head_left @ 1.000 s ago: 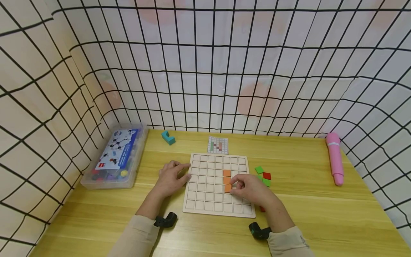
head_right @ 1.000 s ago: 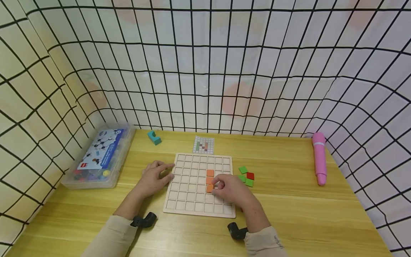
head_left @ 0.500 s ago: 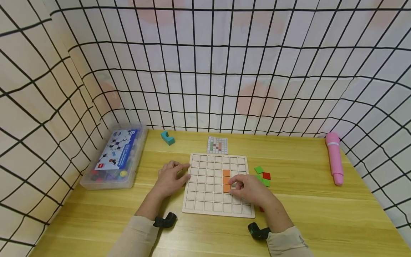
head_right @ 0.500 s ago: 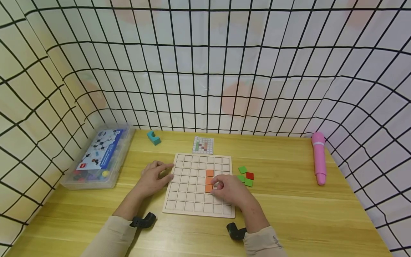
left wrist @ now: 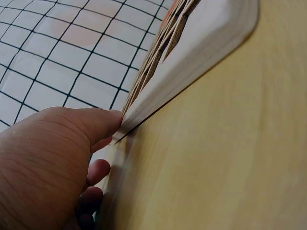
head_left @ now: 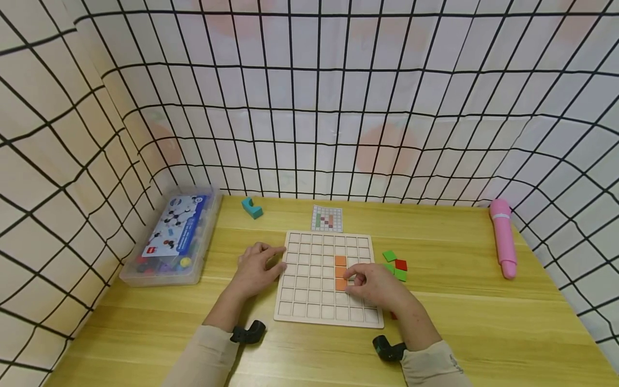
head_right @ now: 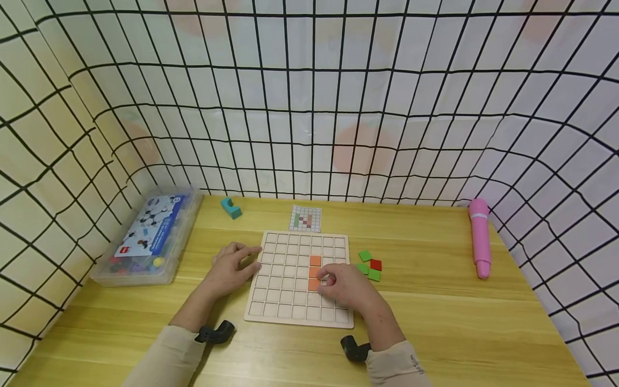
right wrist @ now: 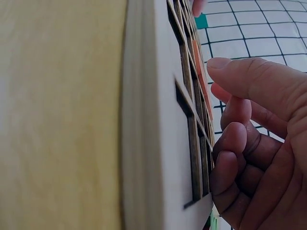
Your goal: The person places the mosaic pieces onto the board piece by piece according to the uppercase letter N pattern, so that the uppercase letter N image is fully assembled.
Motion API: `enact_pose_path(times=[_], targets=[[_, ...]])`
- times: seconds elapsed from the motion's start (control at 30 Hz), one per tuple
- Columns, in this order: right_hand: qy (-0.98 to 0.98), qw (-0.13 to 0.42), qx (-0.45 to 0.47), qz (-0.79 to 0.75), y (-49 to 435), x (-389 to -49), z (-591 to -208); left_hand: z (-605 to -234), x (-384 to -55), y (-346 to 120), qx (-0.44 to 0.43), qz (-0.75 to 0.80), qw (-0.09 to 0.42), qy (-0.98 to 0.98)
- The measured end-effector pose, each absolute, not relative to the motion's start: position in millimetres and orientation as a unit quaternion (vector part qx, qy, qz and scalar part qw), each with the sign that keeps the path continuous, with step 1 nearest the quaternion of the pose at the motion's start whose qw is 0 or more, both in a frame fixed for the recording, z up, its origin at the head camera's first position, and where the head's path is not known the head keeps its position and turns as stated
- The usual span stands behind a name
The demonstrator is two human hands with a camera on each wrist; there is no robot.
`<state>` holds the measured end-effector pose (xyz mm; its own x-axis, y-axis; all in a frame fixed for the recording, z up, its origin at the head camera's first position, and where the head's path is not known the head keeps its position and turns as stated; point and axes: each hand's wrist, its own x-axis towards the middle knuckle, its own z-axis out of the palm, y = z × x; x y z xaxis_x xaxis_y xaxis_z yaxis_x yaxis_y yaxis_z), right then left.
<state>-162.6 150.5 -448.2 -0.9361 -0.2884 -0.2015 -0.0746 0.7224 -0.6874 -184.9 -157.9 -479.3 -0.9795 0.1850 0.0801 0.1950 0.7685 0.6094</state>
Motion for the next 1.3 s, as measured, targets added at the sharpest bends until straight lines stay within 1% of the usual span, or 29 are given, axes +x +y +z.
enact_pose_path(times=[0.37, 0.9, 1.13, 1.3], targets=[[0.903, 0.154, -0.075, -0.395, 165.5, -163.5, -443.0, -481.0, -184.8, -158.6, -0.099, -0.324, 0.005, -0.941], [0.918, 0.124, -0.062, -0.371, 224.4, -169.7, -440.2, -481.3, -184.6, -158.1, -0.096, -0.326, 0.01, -0.941], [0.936, 0.101, -0.07, -0.33, 255.2, -176.3, -442.1, -480.9, -185.1, -158.0, -0.098, -0.331, 0.007, -0.939], [0.939, 0.108, -0.064, -0.32, 270.1, -179.2, -446.0, -480.9, -184.8, -158.7, -0.099, -0.332, 0.007, -0.938]])
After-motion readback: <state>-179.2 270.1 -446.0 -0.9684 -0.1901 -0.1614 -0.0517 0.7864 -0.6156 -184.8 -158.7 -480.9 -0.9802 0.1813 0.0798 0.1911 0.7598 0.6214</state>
